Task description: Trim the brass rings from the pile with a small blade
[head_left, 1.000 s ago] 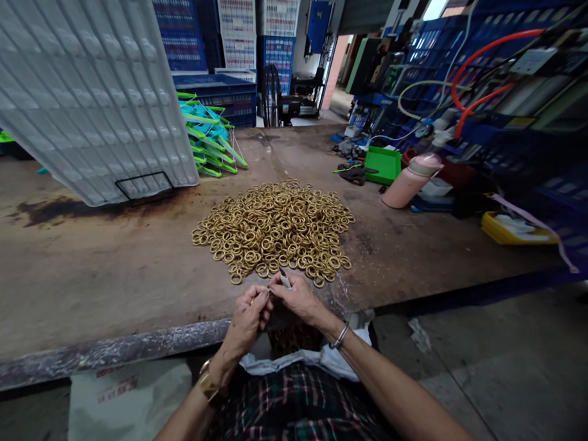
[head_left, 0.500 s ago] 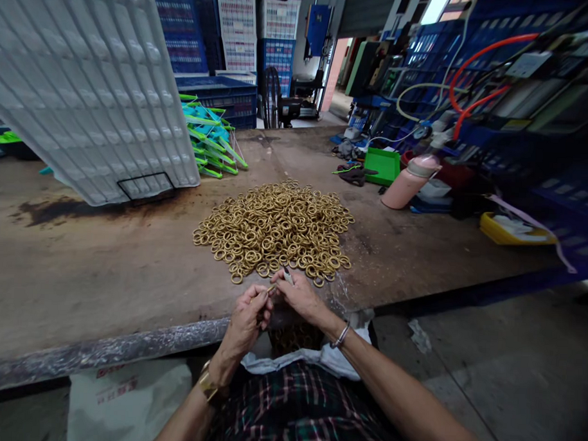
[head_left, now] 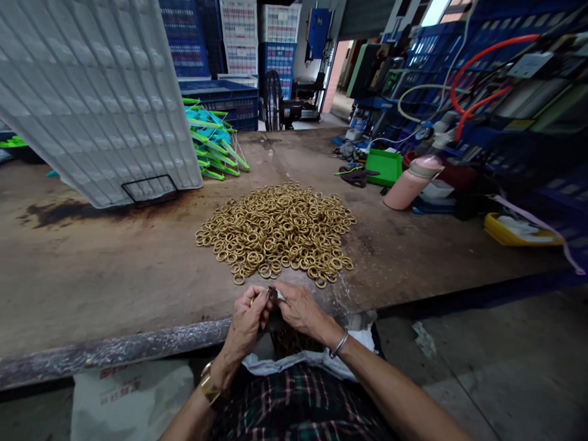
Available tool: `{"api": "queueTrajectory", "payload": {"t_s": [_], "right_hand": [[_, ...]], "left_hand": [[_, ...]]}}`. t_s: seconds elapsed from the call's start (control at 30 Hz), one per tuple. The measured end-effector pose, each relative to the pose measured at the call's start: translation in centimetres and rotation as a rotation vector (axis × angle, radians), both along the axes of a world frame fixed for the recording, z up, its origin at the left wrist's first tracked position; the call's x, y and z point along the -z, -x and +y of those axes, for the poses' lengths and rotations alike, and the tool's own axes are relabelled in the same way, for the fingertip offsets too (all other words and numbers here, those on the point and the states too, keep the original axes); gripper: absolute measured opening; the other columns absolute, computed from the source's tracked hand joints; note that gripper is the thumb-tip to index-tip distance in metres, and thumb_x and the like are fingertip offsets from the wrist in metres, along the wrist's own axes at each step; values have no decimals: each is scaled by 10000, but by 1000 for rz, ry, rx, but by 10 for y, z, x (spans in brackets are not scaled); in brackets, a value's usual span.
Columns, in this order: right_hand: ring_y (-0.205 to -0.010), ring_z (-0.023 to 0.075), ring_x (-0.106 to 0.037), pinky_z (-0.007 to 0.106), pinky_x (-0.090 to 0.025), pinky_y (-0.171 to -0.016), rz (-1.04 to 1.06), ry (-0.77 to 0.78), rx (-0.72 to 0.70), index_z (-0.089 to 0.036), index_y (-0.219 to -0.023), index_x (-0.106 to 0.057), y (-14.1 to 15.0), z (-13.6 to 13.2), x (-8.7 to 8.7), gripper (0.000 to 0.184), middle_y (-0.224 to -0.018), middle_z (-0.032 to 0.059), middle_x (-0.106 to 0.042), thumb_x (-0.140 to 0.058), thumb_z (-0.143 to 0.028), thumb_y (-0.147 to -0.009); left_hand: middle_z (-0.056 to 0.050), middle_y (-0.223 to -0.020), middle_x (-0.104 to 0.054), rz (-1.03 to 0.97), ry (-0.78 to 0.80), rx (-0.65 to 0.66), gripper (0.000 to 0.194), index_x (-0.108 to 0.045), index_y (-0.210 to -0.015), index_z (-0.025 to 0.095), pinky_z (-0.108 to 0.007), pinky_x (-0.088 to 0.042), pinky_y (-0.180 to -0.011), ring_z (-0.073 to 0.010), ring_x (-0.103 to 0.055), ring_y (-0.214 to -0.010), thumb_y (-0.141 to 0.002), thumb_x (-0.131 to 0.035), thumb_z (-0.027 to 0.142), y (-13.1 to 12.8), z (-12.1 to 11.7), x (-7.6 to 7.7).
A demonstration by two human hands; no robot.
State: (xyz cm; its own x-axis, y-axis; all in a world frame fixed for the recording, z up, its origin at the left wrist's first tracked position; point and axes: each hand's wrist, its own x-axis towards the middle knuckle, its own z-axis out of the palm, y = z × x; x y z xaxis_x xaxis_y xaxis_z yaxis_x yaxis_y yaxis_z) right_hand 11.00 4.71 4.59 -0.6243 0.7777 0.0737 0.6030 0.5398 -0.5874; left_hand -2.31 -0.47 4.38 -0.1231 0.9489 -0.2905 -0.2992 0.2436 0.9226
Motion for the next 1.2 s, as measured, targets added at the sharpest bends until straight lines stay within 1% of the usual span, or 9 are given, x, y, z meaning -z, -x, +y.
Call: {"api": "queueTrajectory", "payload": {"t_s": [0.2, 0.37, 0.47, 0.6, 0.73, 0.83, 0.9, 1.07, 1.2], "right_hand": [[-607, 147, -484, 246, -265, -563, -103, 20, -48, -174, -912, -567, -3, 3, 3, 289, -689, 30, -589, -400, -70, -699], [-609, 158, -505, 265, -248, -555, -252, -46, 128, -152, -938, -565, -2, 18, 9, 250, -705, 55, -608, -398, -98, -760], [-689, 161, -544, 253, -280, -589, -220, -88, 182, -164, -972, -548, 4, 26, 11, 246, -789, 58, -630, -409, -102, -779], [-828, 166, -571, 243, -319, -648, -143, -136, 153, -198, -1020, -523, 19, 28, 6, 235, -929, 48, -638, -441, -142, -807], [-809, 183, -587, 261, -322, -628, -259, -154, 154, -212, -1027, -531, 37, 28, 1, 207, -922, 56, -648, -459, -196, -834], [-783, 182, -593, 267, -318, -609, -323, -153, 168, -211, -1003, -537, 42, 30, 4, 193, -909, 58, -652, -457, -178, -830], [-769, 172, -590, 266, -315, -601, -313, -152, 177, -210, -986, -537, 42, 32, 8, 185, -893, 51, -650, -457, -170, -824], [-668, 148, -548, 251, -312, -587, -75, -104, 228, -200, -884, -570, 34, 39, 13, 148, -750, 16, -621, -455, -171, -795], [-593, 119, -480, 219, -345, -562, 397, 153, 341, -190, -776, -564, 27, 41, 9, 179, -641, -22, -543, -426, -294, -823]], "left_hand": [[77, -474, -434, 130, -62, 67, 399, -475, -661, 174, -161, -250, -362, -35, -328, -363, -716, -577, 556, 3, -4, 4], [61, -537, -489, -70, -48, 162, 338, -479, -685, 175, -156, -261, -371, -36, -381, -397, -723, -617, 482, -3, -12, -3], [41, -610, -534, -291, -2, 108, 332, -467, -697, 174, -153, -260, -353, -37, -387, -414, -722, -625, 464, -5, -12, -6], [6, -696, -582, -413, 40, -5, 305, -480, -734, 155, -141, -272, -349, -32, -418, -436, -733, -625, 423, 2, -8, -1], [22, -664, -580, -516, 67, -39, 249, -497, -803, 180, -137, -277, -347, -45, -441, -428, -712, -648, 356, 11, -7, -1], [26, -638, -566, -601, 120, -54, 300, -546, -892, 179, -132, -275, -344, -53, -457, -443, -658, -685, 307, 16, -7, -2], [6, -659, -575, -655, 144, -79, 282, -571, -824, 148, -132, -284, -346, -58, -480, -476, -626, -709, 294, 18, -5, -3], [-16, -692, -592, -660, 167, -157, 286, -537, -676, 126, -122, -294, -353, -76, -534, -553, -568, -768, 258, 19, 1, -1], [25, -641, -560, -517, 110, -165, 309, -532, -742, 150, -115, -299, -354, -60, -507, -515, -596, -764, 292, 14, 6, 0]]}}
